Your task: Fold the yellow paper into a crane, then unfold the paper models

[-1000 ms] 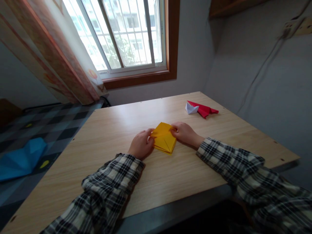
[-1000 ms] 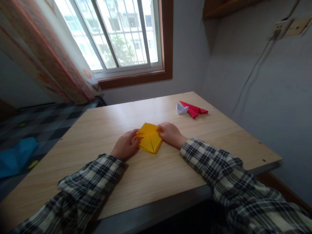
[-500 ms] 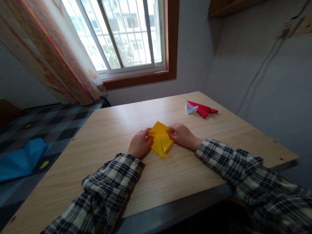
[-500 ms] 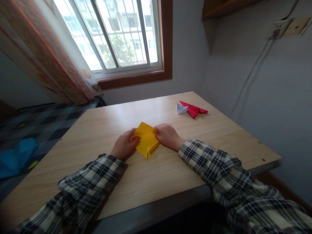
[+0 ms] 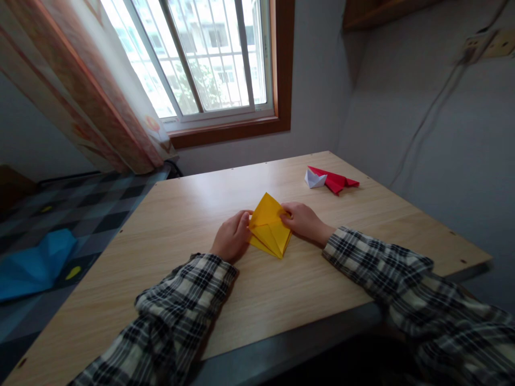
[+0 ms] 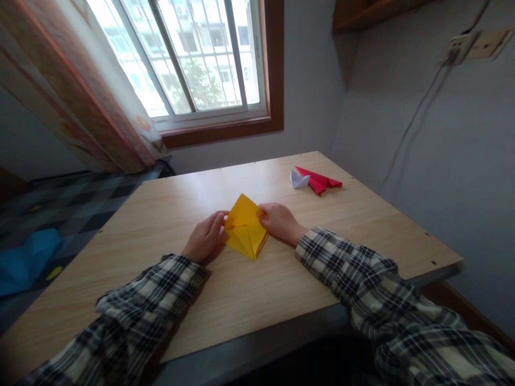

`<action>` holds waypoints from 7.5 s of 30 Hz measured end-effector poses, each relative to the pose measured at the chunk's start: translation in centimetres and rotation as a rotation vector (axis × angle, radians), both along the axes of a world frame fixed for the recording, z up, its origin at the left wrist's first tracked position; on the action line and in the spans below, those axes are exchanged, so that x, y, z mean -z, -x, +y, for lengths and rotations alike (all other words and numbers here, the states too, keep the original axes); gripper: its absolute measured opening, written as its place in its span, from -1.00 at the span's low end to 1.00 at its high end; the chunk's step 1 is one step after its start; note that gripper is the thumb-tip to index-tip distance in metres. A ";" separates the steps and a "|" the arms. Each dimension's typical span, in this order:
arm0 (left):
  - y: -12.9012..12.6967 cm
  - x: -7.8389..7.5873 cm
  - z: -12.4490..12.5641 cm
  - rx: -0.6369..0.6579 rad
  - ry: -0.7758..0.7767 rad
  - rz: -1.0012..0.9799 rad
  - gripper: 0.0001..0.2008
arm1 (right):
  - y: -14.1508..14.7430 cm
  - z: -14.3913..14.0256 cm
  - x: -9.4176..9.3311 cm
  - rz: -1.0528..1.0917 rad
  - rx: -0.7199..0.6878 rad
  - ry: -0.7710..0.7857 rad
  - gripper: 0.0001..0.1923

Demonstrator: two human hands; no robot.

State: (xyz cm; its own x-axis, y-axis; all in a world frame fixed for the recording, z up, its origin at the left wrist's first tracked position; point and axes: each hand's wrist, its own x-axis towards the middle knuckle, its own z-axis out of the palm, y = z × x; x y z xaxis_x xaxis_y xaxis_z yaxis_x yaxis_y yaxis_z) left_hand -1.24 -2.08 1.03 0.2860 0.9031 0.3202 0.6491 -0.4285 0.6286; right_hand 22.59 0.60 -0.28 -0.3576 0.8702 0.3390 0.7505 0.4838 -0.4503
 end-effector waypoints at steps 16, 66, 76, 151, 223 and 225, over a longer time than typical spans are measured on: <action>0.2 0.2 0.3 0.223 0.039 -0.064 -0.67 | -0.4 0.6 0.4 0.240 -0.060 0.131 -0.84; 0.4 0.7 0.5 0.114 0.055 0.040 -0.64 | -0.8 0.6 -0.2 0.317 -0.286 0.268 -0.74; 0.4 0.6 0.5 0.097 0.013 0.089 -0.71 | -1.3 0.4 0.0 0.370 -0.372 0.445 -0.75; 0.0 1.7 0.5 0.196 -0.200 0.459 -0.61 | 0.0 -0.2 -0.1 -0.122 -0.168 -0.006 -0.63; -0.3 1.2 -0.5 0.146 -0.142 0.624 -0.56 | -0.4 -0.1 1.2 -0.162 -0.202 -0.034 -0.32; -0.2 1.2 -0.5 0.088 -0.127 0.645 -0.55 | -0.3 -0.1 1.2 -0.155 -0.220 -0.025 -0.29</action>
State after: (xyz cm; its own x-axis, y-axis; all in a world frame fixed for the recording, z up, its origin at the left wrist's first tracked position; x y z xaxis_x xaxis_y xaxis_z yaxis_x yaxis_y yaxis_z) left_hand -1.01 -2.57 -0.16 0.5273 0.8340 0.1626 0.8373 -0.5426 0.0672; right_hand 22.87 0.46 -1.50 -0.5862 0.7579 0.2863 0.6854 0.6523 -0.3237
